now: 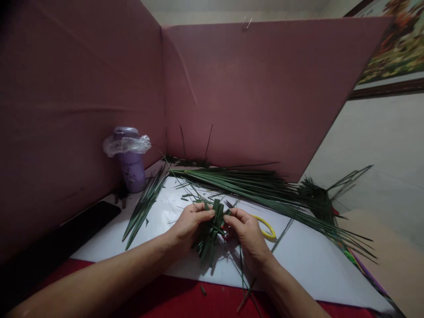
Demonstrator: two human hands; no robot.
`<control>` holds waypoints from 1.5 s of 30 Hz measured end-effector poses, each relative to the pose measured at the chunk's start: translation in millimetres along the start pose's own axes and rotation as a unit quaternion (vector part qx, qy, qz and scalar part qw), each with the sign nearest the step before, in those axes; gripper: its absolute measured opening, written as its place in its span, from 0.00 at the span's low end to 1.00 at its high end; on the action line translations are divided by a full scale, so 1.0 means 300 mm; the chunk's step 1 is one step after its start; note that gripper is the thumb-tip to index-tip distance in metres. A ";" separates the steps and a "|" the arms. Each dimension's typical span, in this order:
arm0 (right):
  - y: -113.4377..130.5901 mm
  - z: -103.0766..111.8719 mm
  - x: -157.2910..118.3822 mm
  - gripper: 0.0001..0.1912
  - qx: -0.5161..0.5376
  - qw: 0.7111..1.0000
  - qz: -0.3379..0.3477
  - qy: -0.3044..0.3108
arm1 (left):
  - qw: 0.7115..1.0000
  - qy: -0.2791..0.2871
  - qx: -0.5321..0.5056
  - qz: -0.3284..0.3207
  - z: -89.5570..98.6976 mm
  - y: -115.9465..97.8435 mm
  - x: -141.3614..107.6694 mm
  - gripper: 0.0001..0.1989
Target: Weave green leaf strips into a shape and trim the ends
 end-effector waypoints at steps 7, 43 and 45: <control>-0.001 0.003 -0.005 0.08 0.005 1.000 -0.003 -0.001 | 1.000 -0.003 0.004 0.002 -0.002 -0.001 -0.002 0.06; 0.009 -0.012 -0.019 0.10 0.023 0.999 -0.021 0.021 | 1.000 -0.007 0.007 -0.004 -0.002 -0.003 -0.004 0.08; 0.009 -0.011 -0.021 0.10 0.027 0.999 -0.022 0.021 | 1.000 -0.003 0.010 -0.001 -0.002 -0.003 -0.004 0.07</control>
Point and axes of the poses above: each hand's wrist, its own x-axis towards the middle knuckle, its own z-axis out of the back of the hand, y = z × x, the point moved 4 cm from there along x, towards the middle knuckle, and after that the axes turned 14 degrees about -y, right-handed, at the moved point
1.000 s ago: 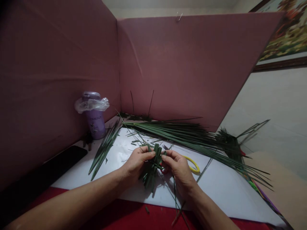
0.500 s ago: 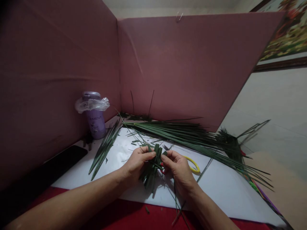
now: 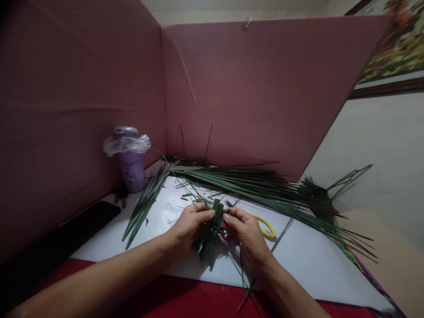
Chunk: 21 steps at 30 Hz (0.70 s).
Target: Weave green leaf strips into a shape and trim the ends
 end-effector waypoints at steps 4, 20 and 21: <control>0.000 -0.001 -0.003 0.09 0.008 1.000 -0.002 0.009 | 1.000 -0.004 0.000 0.007 0.000 -0.001 0.002 0.07; 0.000 0.005 0.008 0.12 -0.030 0.999 0.023 -0.002 | 1.000 -0.019 0.013 0.008 0.000 -0.006 -0.007 0.05; -0.002 0.004 0.009 0.13 -0.034 0.999 0.024 -0.003 | 1.000 -0.020 0.011 0.007 0.000 -0.005 -0.007 0.05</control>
Point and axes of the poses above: each hand's wrist, its own x-axis towards the middle knuckle, its own z-axis out of the back of the hand, y = z × x, the point moved 4 cm from there along x, towards the middle knuckle, and after that the axes turned 14 degrees about -y, right-handed, at the moved point
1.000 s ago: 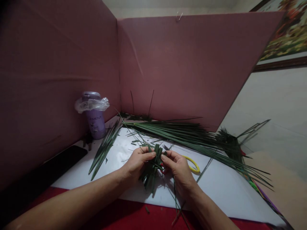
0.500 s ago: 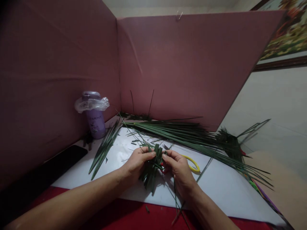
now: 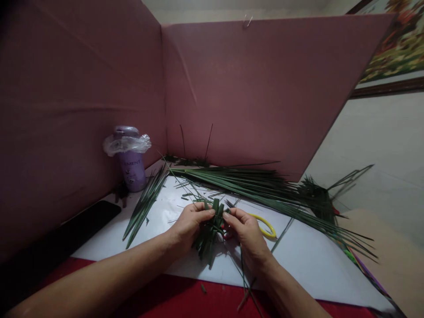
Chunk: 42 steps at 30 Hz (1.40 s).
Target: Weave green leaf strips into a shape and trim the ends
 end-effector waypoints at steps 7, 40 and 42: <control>-0.012 0.003 0.007 0.14 -0.027 0.999 0.019 -0.015 | 1.000 0.006 0.002 -0.009 0.003 0.013 0.010 0.06; 0.006 0.002 -0.004 0.12 -0.013 0.999 0.039 -0.036 | 1.000 0.001 -0.006 0.005 0.007 0.006 0.005 0.08; 0.004 0.002 -0.004 0.12 -0.012 0.999 0.041 -0.033 | 1.000 -0.006 -0.001 0.000 0.010 0.010 0.007 0.09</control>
Point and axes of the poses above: each hand's wrist, its own x-axis towards the middle knuckle, its own z-axis out of the back of the hand, y = z × x, the point moved 4 cm from there along x, towards the middle knuckle, and after that the axes turned 14 degrees about -y, right-handed, at the moved point
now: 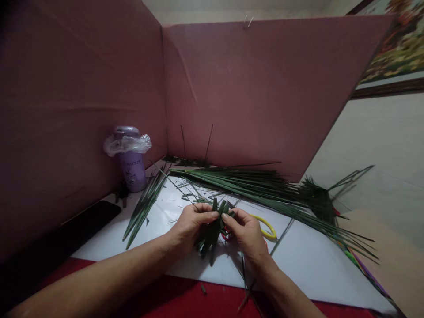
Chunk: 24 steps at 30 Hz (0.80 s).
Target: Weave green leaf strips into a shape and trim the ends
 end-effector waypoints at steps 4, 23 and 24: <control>-0.004 -0.002 -0.001 0.13 -0.001 1.000 0.003 0.005 | 1.000 -0.008 0.013 -0.011 -0.002 0.000 0.003 0.09; 0.008 -0.010 -0.006 0.13 -0.006 1.000 0.011 0.001 | 1.000 0.008 -0.021 -0.002 -0.013 -0.013 -0.006 0.06; 0.008 -0.010 -0.006 0.14 -0.007 1.000 0.010 0.002 | 1.000 -0.002 -0.025 0.001 -0.010 -0.012 -0.003 0.05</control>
Point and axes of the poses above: each hand's wrist, its own x-axis towards the middle knuckle, its own z-axis out of the back of the hand, y = z × x, the point moved 4 cm from there along x, towards the middle knuckle, and after that the axes turned 14 degrees about -y, right-handed, at the moved point
